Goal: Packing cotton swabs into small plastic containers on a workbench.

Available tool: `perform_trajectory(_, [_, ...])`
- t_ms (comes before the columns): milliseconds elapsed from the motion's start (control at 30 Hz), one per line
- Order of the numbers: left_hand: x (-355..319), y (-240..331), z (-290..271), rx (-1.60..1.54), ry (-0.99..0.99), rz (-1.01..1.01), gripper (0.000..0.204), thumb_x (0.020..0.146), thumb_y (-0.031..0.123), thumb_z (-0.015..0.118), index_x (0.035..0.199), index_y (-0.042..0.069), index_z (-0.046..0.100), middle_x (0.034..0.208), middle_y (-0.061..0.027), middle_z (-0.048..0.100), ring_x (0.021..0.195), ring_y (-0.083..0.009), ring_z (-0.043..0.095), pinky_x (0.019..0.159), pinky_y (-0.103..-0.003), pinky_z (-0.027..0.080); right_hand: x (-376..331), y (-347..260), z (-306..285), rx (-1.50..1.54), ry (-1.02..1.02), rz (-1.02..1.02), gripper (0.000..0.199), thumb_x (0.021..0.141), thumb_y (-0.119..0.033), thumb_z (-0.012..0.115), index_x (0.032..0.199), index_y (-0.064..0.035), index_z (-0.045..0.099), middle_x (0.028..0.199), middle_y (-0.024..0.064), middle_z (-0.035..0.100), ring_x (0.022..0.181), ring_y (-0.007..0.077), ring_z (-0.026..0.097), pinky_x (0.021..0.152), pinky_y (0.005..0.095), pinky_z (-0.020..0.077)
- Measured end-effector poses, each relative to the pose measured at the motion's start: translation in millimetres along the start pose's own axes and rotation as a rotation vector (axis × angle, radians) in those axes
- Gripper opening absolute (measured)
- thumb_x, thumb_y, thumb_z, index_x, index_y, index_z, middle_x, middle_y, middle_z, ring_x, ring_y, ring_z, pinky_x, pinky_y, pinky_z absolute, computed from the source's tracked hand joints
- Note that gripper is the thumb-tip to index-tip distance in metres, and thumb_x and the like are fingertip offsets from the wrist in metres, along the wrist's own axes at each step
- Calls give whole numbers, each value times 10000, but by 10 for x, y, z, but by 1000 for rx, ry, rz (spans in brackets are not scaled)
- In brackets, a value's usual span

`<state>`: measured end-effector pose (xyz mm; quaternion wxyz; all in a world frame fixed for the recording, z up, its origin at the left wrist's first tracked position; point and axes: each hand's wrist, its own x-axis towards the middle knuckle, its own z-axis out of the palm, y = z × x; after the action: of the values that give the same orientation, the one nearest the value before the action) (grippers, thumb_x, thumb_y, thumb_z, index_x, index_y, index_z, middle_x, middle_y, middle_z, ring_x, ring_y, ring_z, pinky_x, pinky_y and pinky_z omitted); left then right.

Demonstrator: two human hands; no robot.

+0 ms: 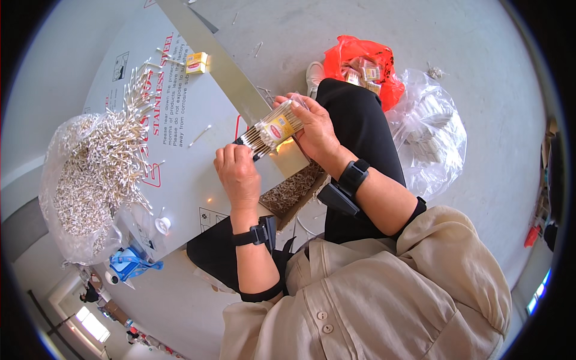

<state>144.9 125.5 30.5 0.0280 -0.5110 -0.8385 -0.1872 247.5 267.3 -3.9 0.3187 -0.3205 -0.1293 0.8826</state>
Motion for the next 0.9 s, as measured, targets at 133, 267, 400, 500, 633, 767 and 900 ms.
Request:
perform_trajectory(133, [36,81,-1,-49,19,13,134,774,-5,655,832,71,561,864,-60,550,875,-274,518,791,-396,429,-5,-4,-7,9,11,0,300,986,-91,521,1251,34,460,1232,177,590,1153,266,586,987,394,488])
perform_trajectory(267, [-89,107,-14,-118,70,-22,145,759,-10,680,851,71,602,859,-53,555,860,-270,520,775,-391,439,-10,-10,-2,11,0,-7,293,980,-87,528,1242,31,466,1230,177,592,1154,266,586,986,395,487])
perform_trajectory(400, [-121,105,50,-118,58,-27,147,750,7,703,862,71,632,844,-50,553,854,-264,522,776,-391,443,-6,-6,12,6,10,2,288,975,-81,533,1233,29,470,1230,176,592,1158,268,585,988,394,484])
perform_trajectory(500, [-87,114,36,-118,34,-55,155,736,12,716,856,71,636,840,-55,562,846,-270,529,770,-386,448,-6,-12,-1,11,2,2,287,975,-79,532,1232,30,469,1231,177,592,1158,269,585,992,394,482])
perform_trajectory(633, [-22,140,-18,-171,1,-124,154,721,14,727,837,68,642,814,-64,567,826,-279,537,752,-388,455,-2,-10,-11,-2,-4,-5,290,976,-79,529,1238,30,465,1234,180,590,1160,270,584,994,394,482])
perform_trajectory(767, [81,209,-64,-147,-118,-131,152,703,5,734,778,58,612,781,-70,562,817,-292,549,740,-406,463,2,-3,-13,2,-6,-5,296,977,-81,528,1244,30,462,1236,182,589,1159,270,584,993,395,483])
perform_trajectory(900, [75,121,-93,-205,-199,-160,166,702,-5,722,749,57,575,788,-69,557,829,-296,547,736,-411,459,8,-7,-14,5,-3,-2,294,978,-84,531,1240,31,465,1234,182,591,1152,269,587,989,396,486])
